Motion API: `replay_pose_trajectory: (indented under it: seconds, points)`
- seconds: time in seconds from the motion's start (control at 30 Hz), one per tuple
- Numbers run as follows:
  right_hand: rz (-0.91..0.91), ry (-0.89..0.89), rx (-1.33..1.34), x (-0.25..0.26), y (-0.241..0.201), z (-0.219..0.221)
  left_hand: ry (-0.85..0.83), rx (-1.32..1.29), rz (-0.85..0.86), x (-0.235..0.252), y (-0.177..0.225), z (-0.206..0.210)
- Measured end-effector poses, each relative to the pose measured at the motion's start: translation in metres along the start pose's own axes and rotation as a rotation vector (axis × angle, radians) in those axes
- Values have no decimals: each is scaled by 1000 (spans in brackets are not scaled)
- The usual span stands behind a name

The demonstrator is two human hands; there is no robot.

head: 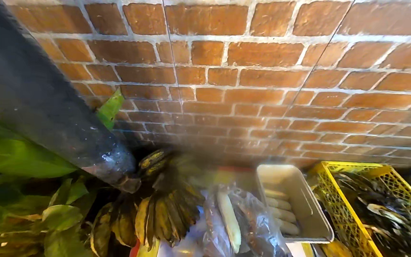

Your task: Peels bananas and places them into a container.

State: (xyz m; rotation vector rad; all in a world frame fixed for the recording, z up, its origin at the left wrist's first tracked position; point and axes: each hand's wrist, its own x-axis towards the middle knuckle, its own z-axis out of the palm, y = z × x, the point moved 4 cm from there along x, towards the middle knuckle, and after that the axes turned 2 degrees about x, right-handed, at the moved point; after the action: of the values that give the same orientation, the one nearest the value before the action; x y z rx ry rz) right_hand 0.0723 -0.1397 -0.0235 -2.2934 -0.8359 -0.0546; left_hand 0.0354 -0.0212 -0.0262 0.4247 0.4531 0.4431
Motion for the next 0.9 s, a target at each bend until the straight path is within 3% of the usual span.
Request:
replay_pose_trajectory:
  seconds: [0.17,0.23,0.37,0.43,0.5,0.57,0.67,0.73,0.8,0.9]
  points:
    - [-16,-77,-34,-13,33,40,50,389,68,-25,-7,-47]
    - [30,-139,-137,-19,44,48,72,497,19,-29,-18,-55]
    - [226,-159,-245,-25,70,30,185,418,-131,28,-82,-115]
    - [284,-133,-254,-32,79,10,202,788,-4,49,-106,-151]
    - [331,-99,-223,-43,83,-15,155,1428,173,57,-117,-168]
    - [358,-26,-165,-57,89,-46,70,1748,399,56,-121,-153]
    - [427,188,-103,-85,108,-95,-43,1768,699,37,-113,-84]
    - [503,321,-23,-101,115,-129,-175,1639,828,28,-115,-20]
    - [558,447,116,-114,115,-158,-369,1543,762,45,-151,30]
    - [538,463,245,-142,145,-170,-667,1958,289,103,-245,56]
